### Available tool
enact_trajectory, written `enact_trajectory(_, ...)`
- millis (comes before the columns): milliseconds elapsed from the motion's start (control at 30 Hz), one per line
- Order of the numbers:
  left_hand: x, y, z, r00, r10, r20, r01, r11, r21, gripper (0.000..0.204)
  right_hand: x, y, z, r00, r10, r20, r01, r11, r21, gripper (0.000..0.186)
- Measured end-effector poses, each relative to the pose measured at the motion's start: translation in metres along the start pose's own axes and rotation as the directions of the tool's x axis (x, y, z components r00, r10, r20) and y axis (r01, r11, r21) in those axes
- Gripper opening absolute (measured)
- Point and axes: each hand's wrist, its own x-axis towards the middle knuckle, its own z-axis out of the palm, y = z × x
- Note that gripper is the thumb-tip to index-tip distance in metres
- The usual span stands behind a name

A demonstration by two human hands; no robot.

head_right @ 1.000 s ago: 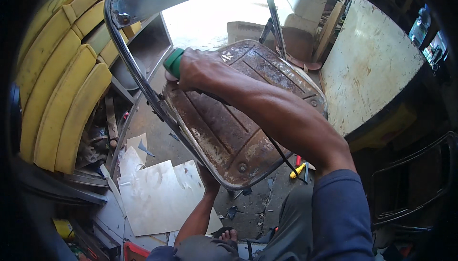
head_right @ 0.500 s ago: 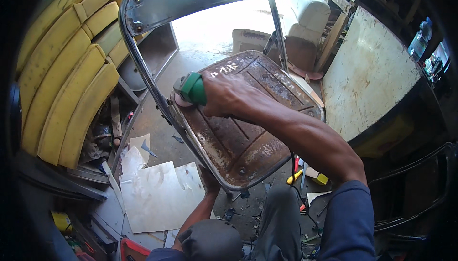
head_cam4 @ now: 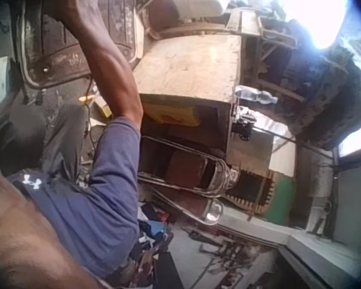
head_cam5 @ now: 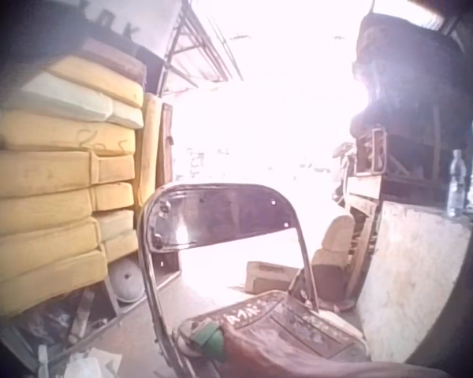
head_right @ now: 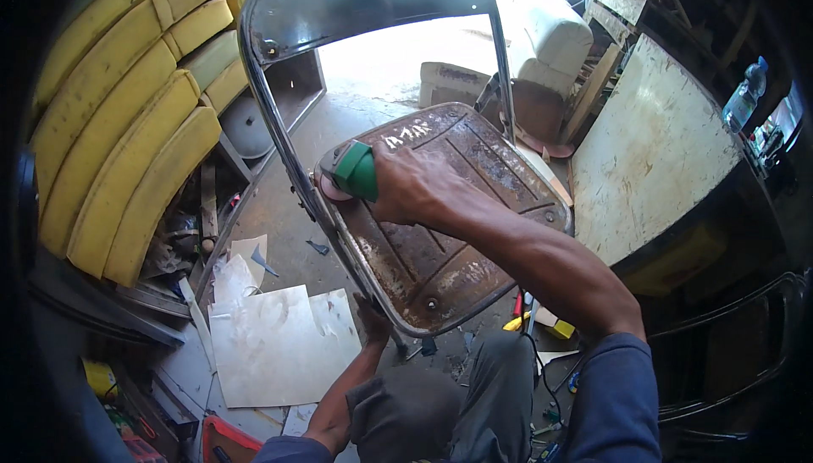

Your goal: The person uses a handheld power grinder to smooth the metal frame and seat of a folding chair, moving the tool across various rusty and uneven spots while holding the chair by hand.

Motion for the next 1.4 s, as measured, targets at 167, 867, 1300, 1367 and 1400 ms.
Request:
enact_trajectory(167, -0.010, -0.043, 0.001, 0.999, 0.029, 0.030, -0.033, 0.988, 0.153, 0.034, 0.035, -0.017, 0.001, 0.997, 0.072, -0.022, -0.070, 0.996, 0.057, 0.065)
enact_trajectory(867, 0.005, 0.003, -0.002, 0.991, 0.132, -0.022, -0.125, 0.969, 0.214, 0.036, 0.079, 0.094, -0.025, 0.827, 0.545, -0.139, -0.548, 0.836, 0.019, 0.077)
enact_trajectory(1300, -0.012, -0.058, 0.018, 0.994, -0.100, 0.051, 0.096, 0.993, 0.075, 0.036, 0.086, 0.014, 0.004, 0.973, 0.161, -0.165, -0.153, 0.987, 0.057, 0.061)
enact_trajectory(1367, -0.018, -0.037, 0.018, 0.997, 0.029, 0.070, -0.040, 0.987, 0.154, 0.047, 0.083, 0.014, 0.011, 0.977, 0.153, -0.147, -0.152, 0.988, 0.016, 0.062)
enact_trajectory(1400, -0.018, -0.032, 0.019, 0.996, 0.035, 0.080, -0.048, 0.985, 0.167, 0.053, 0.081, 0.007, 0.008, 0.980, 0.156, -0.124, -0.159, 0.987, -0.018, 0.063)
